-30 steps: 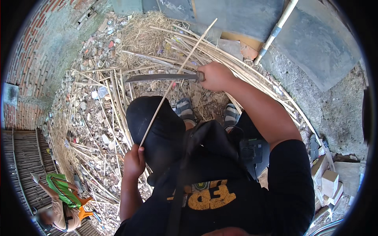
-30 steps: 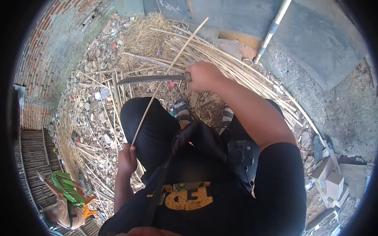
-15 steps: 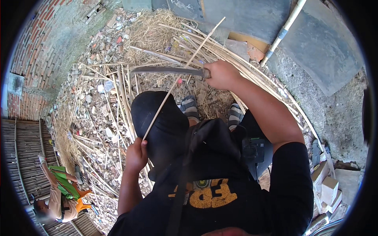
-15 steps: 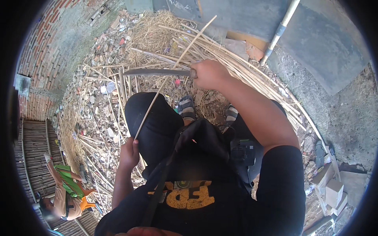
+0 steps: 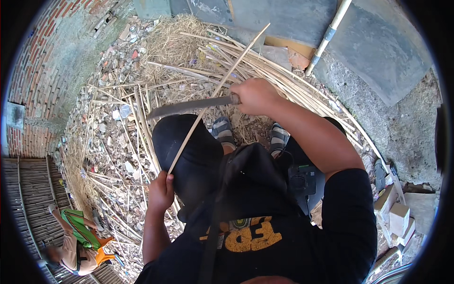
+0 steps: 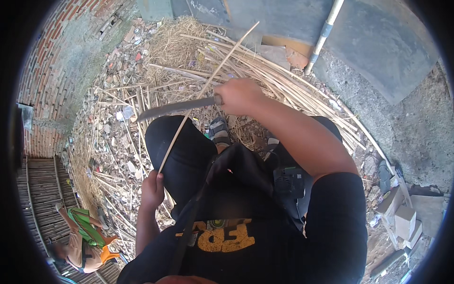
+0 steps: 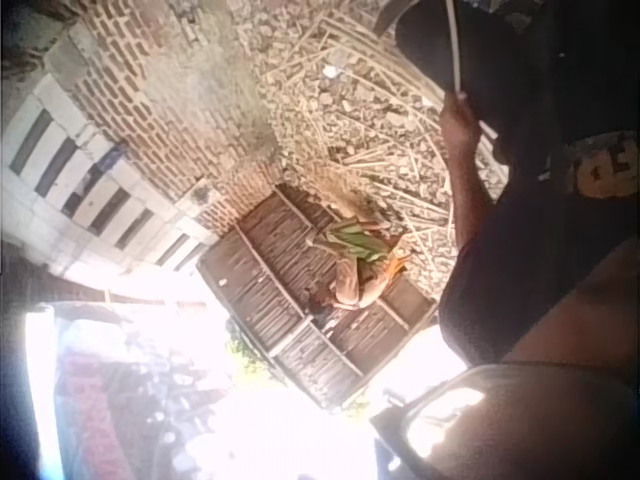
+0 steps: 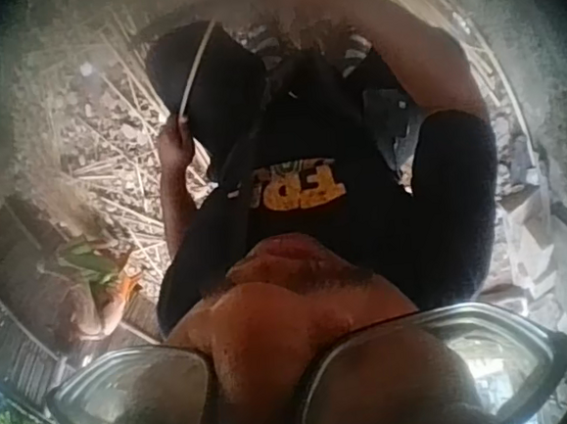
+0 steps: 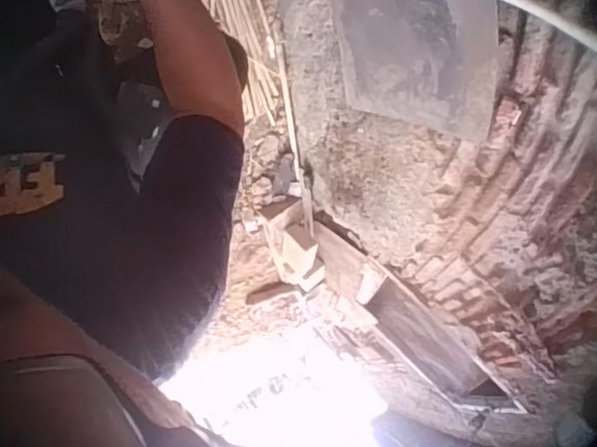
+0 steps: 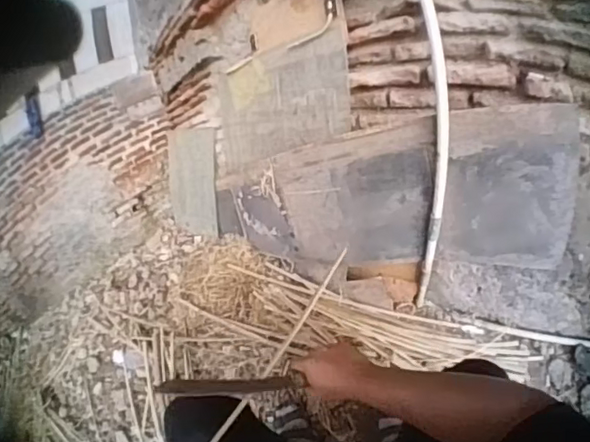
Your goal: The person uses a knife to shave thin strips of wood from a bamboo stick by pulling the blade along its length. They hold the bamboo stick by hand and rest it against other bamboo pieces while repeating the shaving action.
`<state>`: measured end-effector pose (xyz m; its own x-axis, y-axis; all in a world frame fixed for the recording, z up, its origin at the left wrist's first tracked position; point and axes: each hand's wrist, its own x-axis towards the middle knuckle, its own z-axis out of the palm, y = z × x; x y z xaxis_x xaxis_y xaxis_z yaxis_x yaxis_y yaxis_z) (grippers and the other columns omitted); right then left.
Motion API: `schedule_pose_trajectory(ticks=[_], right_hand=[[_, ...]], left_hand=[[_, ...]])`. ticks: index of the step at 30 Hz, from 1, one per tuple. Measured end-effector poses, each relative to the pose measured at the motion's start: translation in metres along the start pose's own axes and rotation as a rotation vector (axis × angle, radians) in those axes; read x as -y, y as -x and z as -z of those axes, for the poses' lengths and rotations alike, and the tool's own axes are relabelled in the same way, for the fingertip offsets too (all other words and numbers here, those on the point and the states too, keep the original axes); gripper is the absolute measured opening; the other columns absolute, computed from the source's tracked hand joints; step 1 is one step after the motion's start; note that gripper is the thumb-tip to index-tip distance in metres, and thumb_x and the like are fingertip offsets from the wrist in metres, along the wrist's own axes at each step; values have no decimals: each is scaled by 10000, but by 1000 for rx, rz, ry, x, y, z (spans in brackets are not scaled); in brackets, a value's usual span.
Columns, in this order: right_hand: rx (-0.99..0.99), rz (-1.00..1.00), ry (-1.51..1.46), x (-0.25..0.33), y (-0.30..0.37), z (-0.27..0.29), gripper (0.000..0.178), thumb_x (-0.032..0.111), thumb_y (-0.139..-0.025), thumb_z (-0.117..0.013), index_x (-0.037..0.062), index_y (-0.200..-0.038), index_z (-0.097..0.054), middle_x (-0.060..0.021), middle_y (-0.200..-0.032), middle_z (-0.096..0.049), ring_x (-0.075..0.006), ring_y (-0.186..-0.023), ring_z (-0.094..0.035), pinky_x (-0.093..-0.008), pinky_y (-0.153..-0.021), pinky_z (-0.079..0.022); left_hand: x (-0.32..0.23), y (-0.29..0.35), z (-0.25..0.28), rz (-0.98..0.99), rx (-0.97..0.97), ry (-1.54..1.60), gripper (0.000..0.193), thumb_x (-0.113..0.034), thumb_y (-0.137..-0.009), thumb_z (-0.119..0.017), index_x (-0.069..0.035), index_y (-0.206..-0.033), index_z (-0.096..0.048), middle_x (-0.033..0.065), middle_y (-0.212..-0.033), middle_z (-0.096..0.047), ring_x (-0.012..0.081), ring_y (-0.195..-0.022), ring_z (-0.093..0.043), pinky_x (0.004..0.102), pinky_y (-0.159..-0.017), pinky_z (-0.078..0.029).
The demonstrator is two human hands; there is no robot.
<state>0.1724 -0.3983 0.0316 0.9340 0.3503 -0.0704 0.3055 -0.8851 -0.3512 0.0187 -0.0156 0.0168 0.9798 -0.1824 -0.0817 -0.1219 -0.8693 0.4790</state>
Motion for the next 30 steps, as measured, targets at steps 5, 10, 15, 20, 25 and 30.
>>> schedule_pose_trajectory(ticks=[5,10,15,20,25,30], right_hand=[[-100,-140,-212,-33,-15,-4,229,217,-759,-678,122,-965,-700,-151,-898,-720,-363,-865,-700,-474,-787,-567],[-20,-41,-83,-11,-15,-6,268,222,-751,-687,105,-991,-705,-170,-871,-712,-368,-850,-700,-479,-784,-566],[-89,-94,-223,-44,-20,-15,322,241,-748,-720,77,-1025,-699,-183,-867,-713,-363,-827,-696,-465,-790,-559],[9,-65,-159,-15,-10,1,324,207,-756,-693,133,-1070,-722,-129,-961,-718,-340,-908,-693,-464,-802,-559],[-87,-114,-98,-37,-12,-5,270,228,-741,-724,108,-983,-704,-167,-842,-708,-351,-824,-699,-479,-757,-558],[-90,-111,-160,-20,-10,4,234,209,-788,-671,125,-1003,-709,-116,-950,-729,-329,-921,-702,-468,-824,-564]], left_hand=[[-1,-5,0,35,19,124,337,-270,-1063,-468,-11,-850,-503,249,-624,-547,503,-620,-558,508,-539,-402],[3,1,3,20,-2,51,350,-280,-1063,-468,-9,-845,-503,260,-635,-549,510,-628,-555,520,-553,-405],[-3,-7,7,41,66,82,368,-291,-1071,-444,-10,-841,-506,262,-639,-546,506,-631,-553,522,-558,-404],[-2,1,5,44,33,23,368,-299,-1075,-431,-14,-854,-504,259,-627,-539,505,-631,-557,529,-558,-404],[-9,-10,1,50,41,56,365,-293,-1071,-440,-15,-843,-499,249,-624,-545,483,-605,-563,518,-547,-398],[-6,-2,2,63,13,55,370,-293,-1071,-436,-12,-839,-507,244,-634,-553,486,-620,-564,516,-551,-397]])
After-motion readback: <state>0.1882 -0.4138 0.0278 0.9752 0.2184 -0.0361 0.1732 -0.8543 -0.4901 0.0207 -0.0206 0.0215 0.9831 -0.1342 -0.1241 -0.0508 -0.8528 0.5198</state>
